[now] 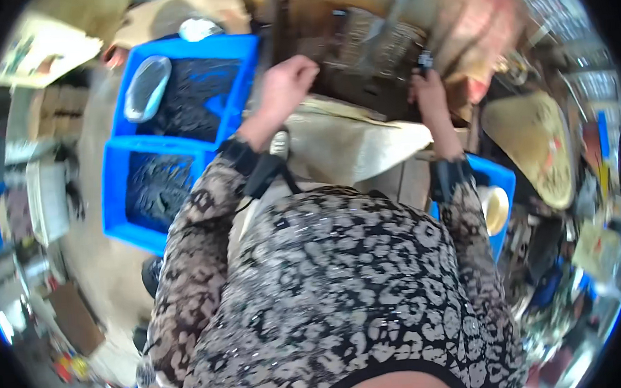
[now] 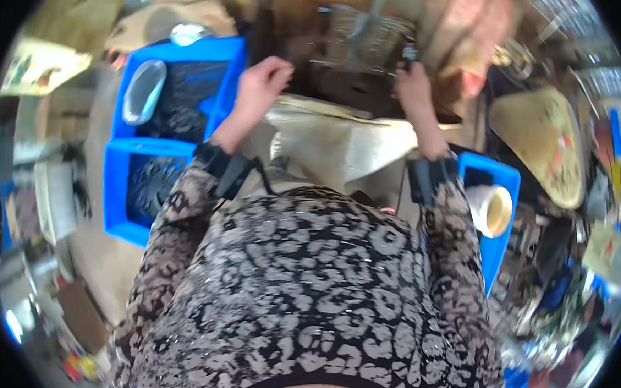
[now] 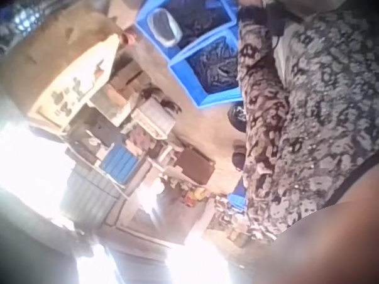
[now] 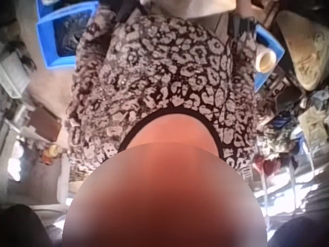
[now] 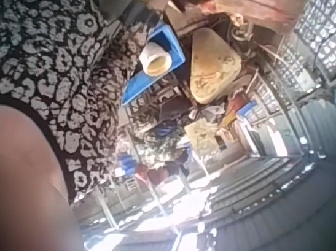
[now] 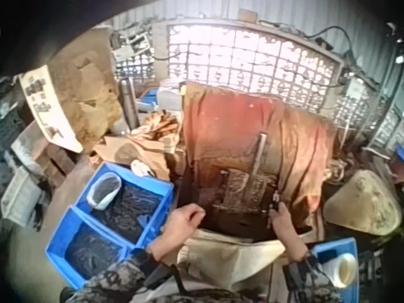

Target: The person picks up metal pieces from a blue bin, places them into a machine to be pressed, and then removes them to place into a different blue bin.

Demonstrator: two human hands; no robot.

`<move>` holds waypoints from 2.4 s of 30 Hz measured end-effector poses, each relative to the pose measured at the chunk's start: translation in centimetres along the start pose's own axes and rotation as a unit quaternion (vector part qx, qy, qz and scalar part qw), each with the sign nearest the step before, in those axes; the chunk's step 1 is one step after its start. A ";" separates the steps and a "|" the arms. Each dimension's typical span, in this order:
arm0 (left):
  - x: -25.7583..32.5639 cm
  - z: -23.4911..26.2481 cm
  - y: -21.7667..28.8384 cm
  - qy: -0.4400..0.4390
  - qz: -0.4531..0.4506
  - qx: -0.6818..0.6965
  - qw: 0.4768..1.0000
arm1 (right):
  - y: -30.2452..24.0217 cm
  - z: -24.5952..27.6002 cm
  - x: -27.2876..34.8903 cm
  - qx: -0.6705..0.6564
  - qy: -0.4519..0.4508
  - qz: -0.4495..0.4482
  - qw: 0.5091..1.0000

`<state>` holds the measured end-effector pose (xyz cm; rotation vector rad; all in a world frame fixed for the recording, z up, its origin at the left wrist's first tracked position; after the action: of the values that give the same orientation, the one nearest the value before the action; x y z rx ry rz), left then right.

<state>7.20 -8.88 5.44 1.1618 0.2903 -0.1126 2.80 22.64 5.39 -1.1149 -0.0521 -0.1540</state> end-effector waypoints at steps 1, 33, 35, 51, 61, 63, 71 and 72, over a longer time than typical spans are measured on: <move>0.1 -0.1 0.1 0.005 -0.042 -0.027 0.999 | 1.3 0.3 -0.1 0.045 0.004 -0.044 0.998; -1.9 -8.7 5.8 -0.257 0.182 0.099 0.944 | 1.0 -2.4 2.4 -0.094 -0.109 0.060 0.988; -1.9 -10.1 8.2 -0.307 0.175 0.216 0.910 | -0.8 -3.7 3.0 -0.044 -0.094 0.151 0.983; 2.0 -19.0 16.9 -0.421 0.139 0.388 0.808 | -1.5 9.7 20.5 0.079 0.215 0.071 0.971; -2.0 -16.9 6.4 -0.248 -0.040 0.077 0.965 | 19.4 25.3 43.8 0.278 0.132 -0.503 0.808; -1.6 -16.9 4.7 -0.225 -0.033 0.031 0.973 | 22.5 24.6 45.5 0.336 0.109 -0.459 0.815; -0.7 -17.7 5.1 -0.183 -0.085 -0.168 0.965 | 26.6 27.4 46.2 0.274 0.019 -0.521 0.808; -0.6 -17.7 5.5 -0.182 -0.086 -0.174 0.964 | 26.0 28.8 45.6 0.278 0.020 -0.504 0.817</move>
<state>4.95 9.46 4.05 0.7474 0.0783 -0.4076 52.79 55.25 0.36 -0.3918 -0.6218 -1.0499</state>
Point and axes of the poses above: each hand's wrist, its own x-axis away from the middle knuckle, its own z-axis out of the back of the hand, y = z × x, the point moved 3 cm from there along -x, towards the middle knuckle, and after that the axes turned 1 degree about y, right-handed, at the moved point
